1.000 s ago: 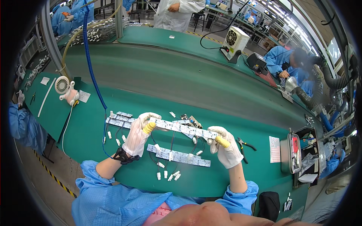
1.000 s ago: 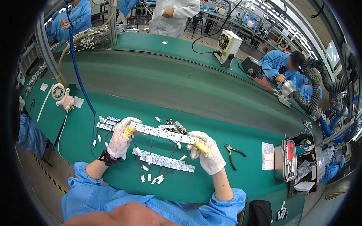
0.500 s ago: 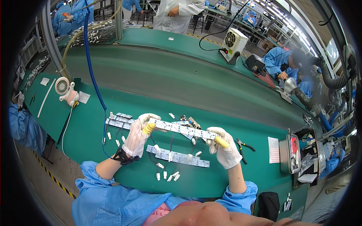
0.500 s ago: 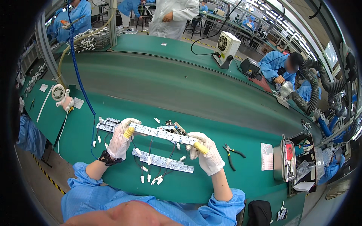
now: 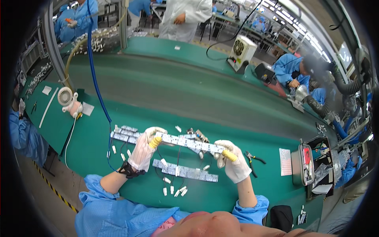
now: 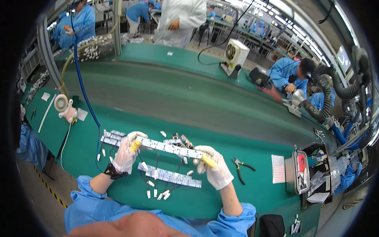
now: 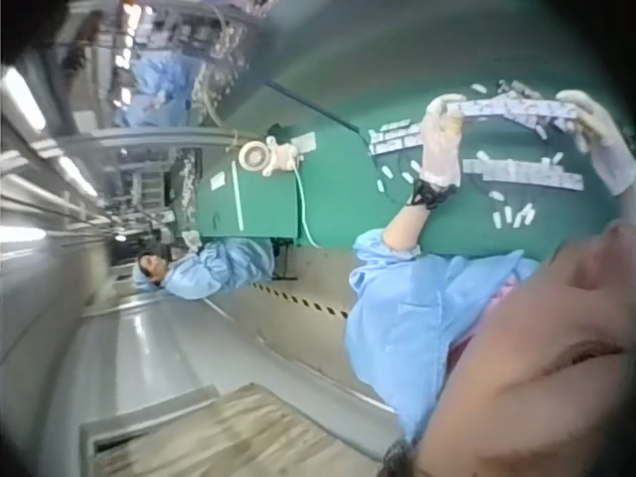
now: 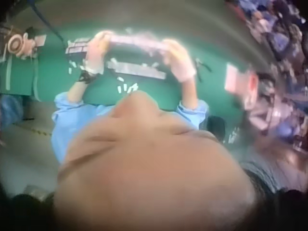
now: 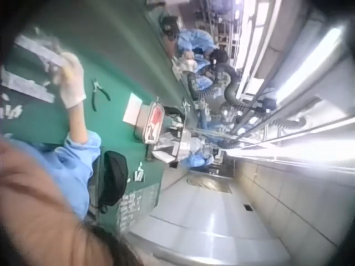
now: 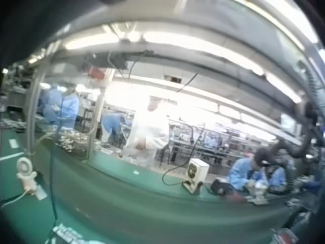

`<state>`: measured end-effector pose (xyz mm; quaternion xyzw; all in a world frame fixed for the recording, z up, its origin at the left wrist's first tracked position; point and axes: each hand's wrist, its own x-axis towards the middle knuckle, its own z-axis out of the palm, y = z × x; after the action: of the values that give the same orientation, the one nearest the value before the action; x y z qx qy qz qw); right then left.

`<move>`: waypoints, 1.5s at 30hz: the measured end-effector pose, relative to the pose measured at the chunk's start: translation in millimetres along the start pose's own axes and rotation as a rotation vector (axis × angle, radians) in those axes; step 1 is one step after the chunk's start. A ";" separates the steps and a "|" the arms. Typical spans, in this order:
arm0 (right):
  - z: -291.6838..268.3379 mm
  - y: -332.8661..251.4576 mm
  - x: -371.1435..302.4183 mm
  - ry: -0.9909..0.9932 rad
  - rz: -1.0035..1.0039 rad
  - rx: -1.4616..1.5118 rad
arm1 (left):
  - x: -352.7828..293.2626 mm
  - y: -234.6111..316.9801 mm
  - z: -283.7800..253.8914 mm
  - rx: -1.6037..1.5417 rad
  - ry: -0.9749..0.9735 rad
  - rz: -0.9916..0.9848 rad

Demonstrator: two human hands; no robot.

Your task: Manually assemble and inspect electronic components on a strip of circuit boards.

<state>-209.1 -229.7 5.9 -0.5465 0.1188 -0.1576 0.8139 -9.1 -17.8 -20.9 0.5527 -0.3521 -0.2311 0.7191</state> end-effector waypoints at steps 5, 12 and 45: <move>-0.4 -3.9 -0.7 0.026 0.007 -0.026 | 2.3 16.5 3.4 0.130 -0.018 -0.056; -0.1 -3.2 2.4 0.045 0.027 0.020 | 1.3 10.4 0.2 0.124 0.009 -0.132; -1.1 2.8 -1.3 0.014 0.019 0.015 | 0.5 -1.0 -2.1 -0.343 0.001 -0.174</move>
<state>-210.4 -229.2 2.9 -0.5379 0.1285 -0.1546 0.8187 -7.1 -17.2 -22.1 0.4506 -0.2580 -0.3487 0.7803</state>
